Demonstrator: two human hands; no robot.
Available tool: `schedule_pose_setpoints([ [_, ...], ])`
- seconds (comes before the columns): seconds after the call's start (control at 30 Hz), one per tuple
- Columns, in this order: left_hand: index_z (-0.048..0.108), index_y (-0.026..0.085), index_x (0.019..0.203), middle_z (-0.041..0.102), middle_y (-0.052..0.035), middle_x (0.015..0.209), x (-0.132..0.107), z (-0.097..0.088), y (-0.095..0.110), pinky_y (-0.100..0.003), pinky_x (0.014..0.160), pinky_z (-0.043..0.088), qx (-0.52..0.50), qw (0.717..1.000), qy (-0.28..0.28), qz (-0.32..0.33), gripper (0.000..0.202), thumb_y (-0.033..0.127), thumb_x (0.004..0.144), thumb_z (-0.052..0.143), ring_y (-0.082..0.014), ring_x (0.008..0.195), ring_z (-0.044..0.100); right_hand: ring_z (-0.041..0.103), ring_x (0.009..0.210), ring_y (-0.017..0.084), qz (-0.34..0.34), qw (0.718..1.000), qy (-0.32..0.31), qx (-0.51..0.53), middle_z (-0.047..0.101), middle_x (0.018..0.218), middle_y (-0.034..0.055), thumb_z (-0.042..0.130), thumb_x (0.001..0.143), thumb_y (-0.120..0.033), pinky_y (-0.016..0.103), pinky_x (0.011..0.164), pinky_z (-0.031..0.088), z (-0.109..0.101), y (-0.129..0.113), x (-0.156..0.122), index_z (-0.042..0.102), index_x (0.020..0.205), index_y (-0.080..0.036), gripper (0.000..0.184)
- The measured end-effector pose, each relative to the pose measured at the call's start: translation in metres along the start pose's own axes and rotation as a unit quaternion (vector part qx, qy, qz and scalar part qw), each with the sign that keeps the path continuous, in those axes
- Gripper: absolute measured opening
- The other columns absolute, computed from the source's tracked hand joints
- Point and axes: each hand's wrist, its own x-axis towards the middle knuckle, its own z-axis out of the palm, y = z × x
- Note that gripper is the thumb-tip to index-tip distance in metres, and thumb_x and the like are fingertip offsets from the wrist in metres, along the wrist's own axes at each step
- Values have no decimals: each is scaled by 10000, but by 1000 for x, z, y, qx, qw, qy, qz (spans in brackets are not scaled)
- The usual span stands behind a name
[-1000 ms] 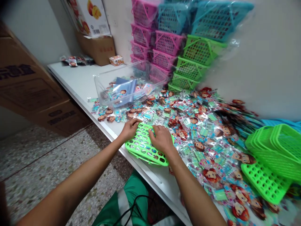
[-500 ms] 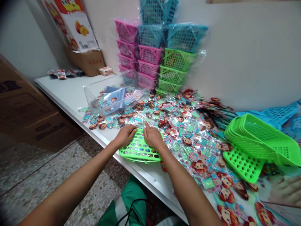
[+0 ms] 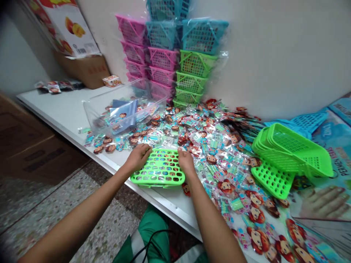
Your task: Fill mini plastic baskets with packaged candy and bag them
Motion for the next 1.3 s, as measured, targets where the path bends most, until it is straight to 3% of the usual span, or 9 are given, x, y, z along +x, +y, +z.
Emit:
schedule_pose_setpoints([
  [0.13, 592, 193, 1083, 598, -120, 1102, 3, -6, 2, -464, 989, 345, 11, 998, -29, 58, 316, 259, 910, 337, -258, 1098, 496, 334, 475, 119, 32, 998, 6, 57, 334, 481, -37, 211, 903, -529, 244, 447, 248, 7, 1, -6, 344, 529, -221, 502],
  [0.23, 520, 213, 1246, 534, -104, 1302, 5, -13, 7, -429, 1067, 291, -4, 984, -96, 152, 384, 258, 916, 328, -228, 1230, 446, 307, 487, 110, 39, 995, 8, 90, 295, 496, -43, 251, 887, -536, 241, 456, 214, 6, 0, -4, 283, 537, -223, 470],
  [0.33, 414, 171, 1354, 452, -157, 1390, 2, -16, 18, -469, 1079, 263, 21, 975, -150, 162, 550, 469, 893, 383, -277, 1276, 413, 303, 493, 107, 36, 993, 2, 112, 275, 498, -44, 273, 875, -550, 241, 459, 198, 3, 2, 0, 264, 536, -221, 472],
  [0.43, 298, 109, 1414, 259, -240, 1479, -7, -12, 33, -587, 1080, 137, 84, 972, -177, 130, 950, 713, 706, 496, -390, 1355, 245, 314, 486, 107, 24, 993, -12, 118, 265, 482, -45, 302, 863, -565, 240, 459, 196, 0, 4, 5, 274, 518, -218, 490],
  [0.53, 205, 44, 1434, 121, -292, 1495, -17, -8, 45, -652, 1051, 16, 110, 971, -179, 118, 1183, 805, 582, 514, -442, 1381, 68, 326, 475, 105, 11, 994, -21, 111, 282, 463, -45, 305, 864, -571, 238, 460, 196, -2, 5, 8, 314, 500, -212, 511],
  [0.73, 160, 231, 1462, 91, -144, 1544, -26, -17, 58, -670, 1033, -56, 97, 952, -224, 186, 969, 705, 693, 511, -395, 1400, 27, 336, 443, 100, -15, 996, -26, 80, 351, 437, -40, 310, 887, -546, 236, 450, 204, -4, 5, 10, 433, 475, -188, 559],
  [0.83, 164, 192, 1462, 132, -149, 1536, -30, -16, 66, -652, 1045, -67, 117, 941, -249, 197, 890, 584, 747, 520, -379, 1404, 13, 433, 494, 116, -34, 998, -13, 57, 507, 508, -19, 347, 896, -515, 227, 483, 258, -6, 6, 9, 578, 591, -176, 512],
  [0.97, 164, 118, 1458, 74, -196, 1532, -38, -9, 75, -634, 1060, -48, 152, 943, -237, 179, 918, 423, 703, 589, -394, 1396, -38, 562, 707, 149, -70, 997, 24, 20, 663, 853, 25, 413, 897, -461, 228, 623, 350, -12, 5, 6, 645, 925, -208, 344],
  [1.3, 144, 196, 1467, 141, -145, 1538, -41, -7, 73, -604, 1085, -4, 139, 950, -213, 179, 863, 515, 764, 530, -363, 1408, 29, 594, 918, 192, -131, 989, 20, -61, 662, 996, 66, 260, 964, -435, 271, 780, 378, -18, 0, -5, 621, 1053, -218, 430],
])
